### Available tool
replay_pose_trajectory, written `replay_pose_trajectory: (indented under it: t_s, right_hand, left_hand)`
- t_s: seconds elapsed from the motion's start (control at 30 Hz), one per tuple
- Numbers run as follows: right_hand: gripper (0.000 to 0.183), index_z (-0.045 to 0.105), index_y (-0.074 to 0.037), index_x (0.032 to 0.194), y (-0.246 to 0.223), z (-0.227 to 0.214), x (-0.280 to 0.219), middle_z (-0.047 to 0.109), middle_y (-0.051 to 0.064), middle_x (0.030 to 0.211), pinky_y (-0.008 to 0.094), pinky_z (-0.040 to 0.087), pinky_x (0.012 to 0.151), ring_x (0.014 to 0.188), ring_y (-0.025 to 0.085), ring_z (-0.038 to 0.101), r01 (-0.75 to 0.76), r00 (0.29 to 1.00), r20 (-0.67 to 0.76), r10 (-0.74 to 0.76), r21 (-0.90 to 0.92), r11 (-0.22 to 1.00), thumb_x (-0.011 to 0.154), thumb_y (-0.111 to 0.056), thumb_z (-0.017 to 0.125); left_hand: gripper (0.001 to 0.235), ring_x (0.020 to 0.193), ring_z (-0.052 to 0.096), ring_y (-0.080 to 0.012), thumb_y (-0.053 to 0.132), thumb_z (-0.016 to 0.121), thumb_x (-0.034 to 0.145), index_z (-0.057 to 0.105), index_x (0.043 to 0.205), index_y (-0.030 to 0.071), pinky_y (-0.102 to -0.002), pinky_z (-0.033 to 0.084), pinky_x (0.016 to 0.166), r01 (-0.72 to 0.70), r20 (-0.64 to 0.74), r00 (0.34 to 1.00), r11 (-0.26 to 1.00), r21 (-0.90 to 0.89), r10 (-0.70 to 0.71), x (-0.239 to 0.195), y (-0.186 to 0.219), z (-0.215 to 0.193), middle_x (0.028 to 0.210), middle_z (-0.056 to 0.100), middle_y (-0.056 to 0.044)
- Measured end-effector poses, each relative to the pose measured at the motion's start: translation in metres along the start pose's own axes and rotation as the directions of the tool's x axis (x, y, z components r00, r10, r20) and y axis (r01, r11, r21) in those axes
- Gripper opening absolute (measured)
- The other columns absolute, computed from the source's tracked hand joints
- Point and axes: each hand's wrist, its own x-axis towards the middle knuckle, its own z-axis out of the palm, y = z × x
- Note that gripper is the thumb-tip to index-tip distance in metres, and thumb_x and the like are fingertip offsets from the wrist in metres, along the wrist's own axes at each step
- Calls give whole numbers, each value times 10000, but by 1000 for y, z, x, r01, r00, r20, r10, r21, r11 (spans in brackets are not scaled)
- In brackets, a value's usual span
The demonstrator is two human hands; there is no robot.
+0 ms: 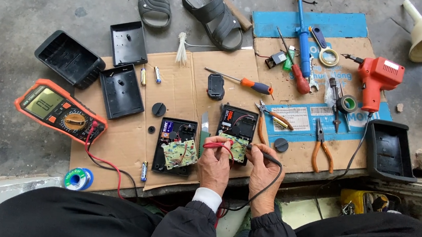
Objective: The person sits on the ground and uses a multimeter to test a circuit board. They hold the probes against various points on the board while observing the readings on the multimeter display.
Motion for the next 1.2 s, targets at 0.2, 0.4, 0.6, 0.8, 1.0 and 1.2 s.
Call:
replay_pose_trajectory:
  t_s: [0.2, 0.4, 0.6, 0.8, 1.0, 1.2]
  right_hand:
    - [124, 791, 6, 1113, 0, 0, 0, 833, 195, 1043, 356, 687, 890, 961, 225, 796, 6, 1000, 6, -6, 12, 1000, 1015, -68, 804]
    - [117, 792, 6, 1120, 0, 0, 0, 837, 194, 1048, 357, 691, 896, 956, 232, 808, 14, 1000, 10, -14, 38, 999, 1020, -54, 800]
    - [106, 774, 3, 1125, -12, 0, -7, 831, 198, 1050, 371, 688, 898, 961, 236, 799, 30, 999, 17, -30, 17, 999, 1035, -51, 789]
    - [185, 754, -2, 1115, -9, -2, -4, 791, 161, 1054, 400, 722, 947, 957, 310, 847, 7, 999, 54, -3, -66, 998, 1042, -171, 738]
    - [194, 749, -2, 1117, -1, -3, -1, 792, 171, 1055, 395, 726, 946, 963, 306, 840, 16, 998, 56, -12, -57, 998, 1041, -181, 745]
    - [180, 751, -9, 1121, -2, -2, -1, 795, 164, 1052, 388, 721, 939, 952, 305, 847, 11, 999, 46, -8, -57, 998, 1041, -170, 744]
  left_hand:
    - [137, 1083, 840, -326, 370, 723, 1065, 711, 1139, 256, -434, 653, 960, -12, 1, 1000, 999, 46, 12, -1, 2, -2, 1071, 887, -95]
    - [125, 1071, 842, -360, 321, 713, 1073, 705, 1143, 219, -438, 653, 956, -40, 8, 999, 999, -10, 40, 0, 1, -1, 1083, 883, -142]
    - [116, 1078, 834, -336, 343, 715, 1059, 703, 1127, 250, -449, 660, 944, -55, 9, 998, 998, 20, 55, 2, -2, -1, 1071, 884, -105]
    - [85, 810, 842, -247, 326, 661, 1055, 649, 1106, 259, -380, 643, 728, -146, 9, 989, 986, 82, 146, 4, -11, 2, 1037, 887, -9]
    - [61, 805, 843, -242, 273, 664, 1053, 646, 1106, 249, -374, 663, 721, -142, 9, 990, 989, 36, 142, 6, -14, 4, 1052, 886, -32]
    - [70, 854, 863, -227, 269, 670, 1059, 642, 1117, 242, -358, 670, 752, -164, 4, 986, 986, 20, 164, 7, -16, 5, 1068, 891, -26]
